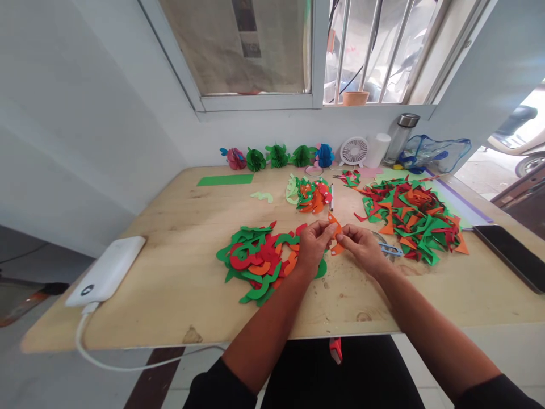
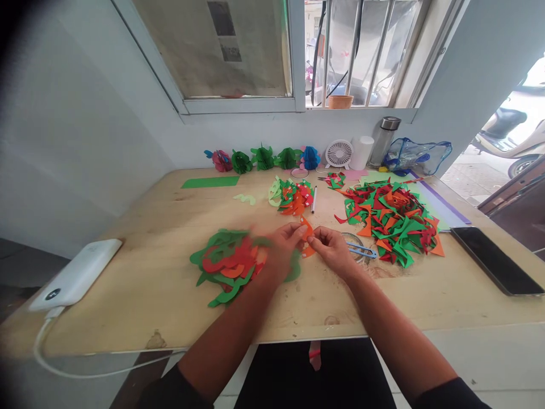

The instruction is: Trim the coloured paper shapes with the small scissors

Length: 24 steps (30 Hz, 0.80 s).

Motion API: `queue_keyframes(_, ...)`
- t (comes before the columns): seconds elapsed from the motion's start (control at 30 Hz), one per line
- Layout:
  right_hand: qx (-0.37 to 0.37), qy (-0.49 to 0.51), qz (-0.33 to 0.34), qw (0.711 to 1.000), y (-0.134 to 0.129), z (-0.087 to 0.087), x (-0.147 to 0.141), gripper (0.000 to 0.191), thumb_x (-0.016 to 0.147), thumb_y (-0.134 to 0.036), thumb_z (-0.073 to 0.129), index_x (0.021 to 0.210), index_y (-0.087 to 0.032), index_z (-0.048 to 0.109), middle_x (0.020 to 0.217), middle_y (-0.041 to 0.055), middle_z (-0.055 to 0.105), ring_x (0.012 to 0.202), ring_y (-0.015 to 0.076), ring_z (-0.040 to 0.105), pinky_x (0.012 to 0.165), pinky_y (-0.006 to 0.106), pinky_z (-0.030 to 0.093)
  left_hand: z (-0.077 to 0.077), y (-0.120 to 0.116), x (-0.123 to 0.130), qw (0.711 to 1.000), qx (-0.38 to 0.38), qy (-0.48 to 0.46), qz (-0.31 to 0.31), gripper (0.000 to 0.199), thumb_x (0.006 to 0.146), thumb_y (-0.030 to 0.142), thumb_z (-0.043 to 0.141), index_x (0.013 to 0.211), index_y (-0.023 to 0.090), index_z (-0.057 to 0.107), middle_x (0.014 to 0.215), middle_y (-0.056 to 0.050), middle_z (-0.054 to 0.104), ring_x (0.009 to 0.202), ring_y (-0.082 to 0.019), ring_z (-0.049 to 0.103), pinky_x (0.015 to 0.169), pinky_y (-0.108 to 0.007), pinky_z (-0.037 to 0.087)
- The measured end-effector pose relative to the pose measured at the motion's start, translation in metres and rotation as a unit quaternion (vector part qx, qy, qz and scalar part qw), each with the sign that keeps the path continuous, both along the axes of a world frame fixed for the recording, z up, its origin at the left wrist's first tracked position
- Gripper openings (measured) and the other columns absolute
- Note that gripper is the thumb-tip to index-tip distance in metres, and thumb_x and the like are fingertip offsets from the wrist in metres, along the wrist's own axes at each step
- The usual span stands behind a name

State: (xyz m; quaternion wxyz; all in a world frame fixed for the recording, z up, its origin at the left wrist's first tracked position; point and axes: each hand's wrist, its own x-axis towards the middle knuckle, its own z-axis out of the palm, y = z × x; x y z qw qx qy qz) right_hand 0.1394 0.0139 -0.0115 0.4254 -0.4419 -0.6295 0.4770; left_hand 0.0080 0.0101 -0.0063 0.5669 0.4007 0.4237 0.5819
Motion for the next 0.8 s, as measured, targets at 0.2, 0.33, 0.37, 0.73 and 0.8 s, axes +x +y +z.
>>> queue_keyframes(0.2, 0.051, -0.089, 0.014, 0.995, 0.0, -0.004, 0.001, 0.031, 0.078, -0.044, 0.057, 0.061, -0.018, 0.049, 0.054, -0.0042, 0.042, 0.052, 0.0087, 0.033, 0.049, 0.024, 0.025, 0.001, 0.0, -0.002, 0.998, 0.022, 0.01, 0.049, 0.033, 0.074, 0.038, 0.06, 0.053, 0.015, 0.048, 0.049, 0.004, 0.045, 0.043, -0.005, 0.038, 0.044, -0.018, 0.03)
queue_keyframes(0.33, 0.03, -0.079, 0.018, 0.996, -0.001, -0.002, 0.0, 0.03, 0.075, -0.043, 0.059, 0.061, -0.018, 0.049, 0.053, -0.0048, 0.04, 0.051, 0.0083, 0.032, 0.048, 0.023, 0.024, 0.0, 0.0, -0.001, 0.996, 0.038, 0.025, 0.07, 0.037, 0.075, 0.041, 0.06, 0.052, 0.016, 0.047, 0.049, 0.004, 0.044, 0.043, -0.005, 0.038, 0.044, -0.019, 0.03)
queue_keyframes(0.37, 0.025, -0.069, 0.021, 0.997, -0.001, -0.002, -0.001, 0.031, 0.075, -0.043, 0.059, 0.061, -0.018, 0.049, 0.053, -0.0049, 0.04, 0.05, 0.0083, 0.032, 0.047, 0.023, 0.024, -0.002, 0.001, 0.0, 0.996, 0.044, 0.026, 0.072, 0.038, 0.076, 0.043, 0.059, 0.053, 0.016, 0.046, 0.049, 0.004, 0.044, 0.043, -0.005, 0.039, 0.044, -0.019, 0.031)
queue_keyframes(0.73, 0.016, 0.025, -0.111, 0.993, 0.007, -0.008, 0.008, 0.03, 0.073, -0.048, 0.066, 0.069, -0.019, 0.06, 0.052, -0.0038, 0.047, 0.048, 0.0091, 0.039, 0.045, 0.022, 0.03, -0.006, -0.004, 0.001, 0.95, 0.186, 0.15, 0.203, 0.031, 0.085, 0.045, 0.051, 0.069, 0.019, 0.049, 0.06, 0.002, 0.052, 0.054, -0.009, 0.049, 0.054, -0.022, 0.041)
queue_keyframes(0.8, 0.002, 0.038, -0.111, 0.993, 0.008, -0.005, 0.006, 0.031, 0.071, -0.049, 0.067, 0.069, -0.019, 0.061, 0.052, -0.0032, 0.049, 0.048, 0.0093, 0.041, 0.044, 0.022, 0.031, -0.002, -0.013, 0.003, 0.903, 0.296, 0.235, 0.205, 0.024, 0.086, 0.038, 0.051, 0.072, 0.019, 0.052, 0.066, -0.001, 0.057, 0.061, -0.011, 0.053, 0.061, -0.024, 0.044)
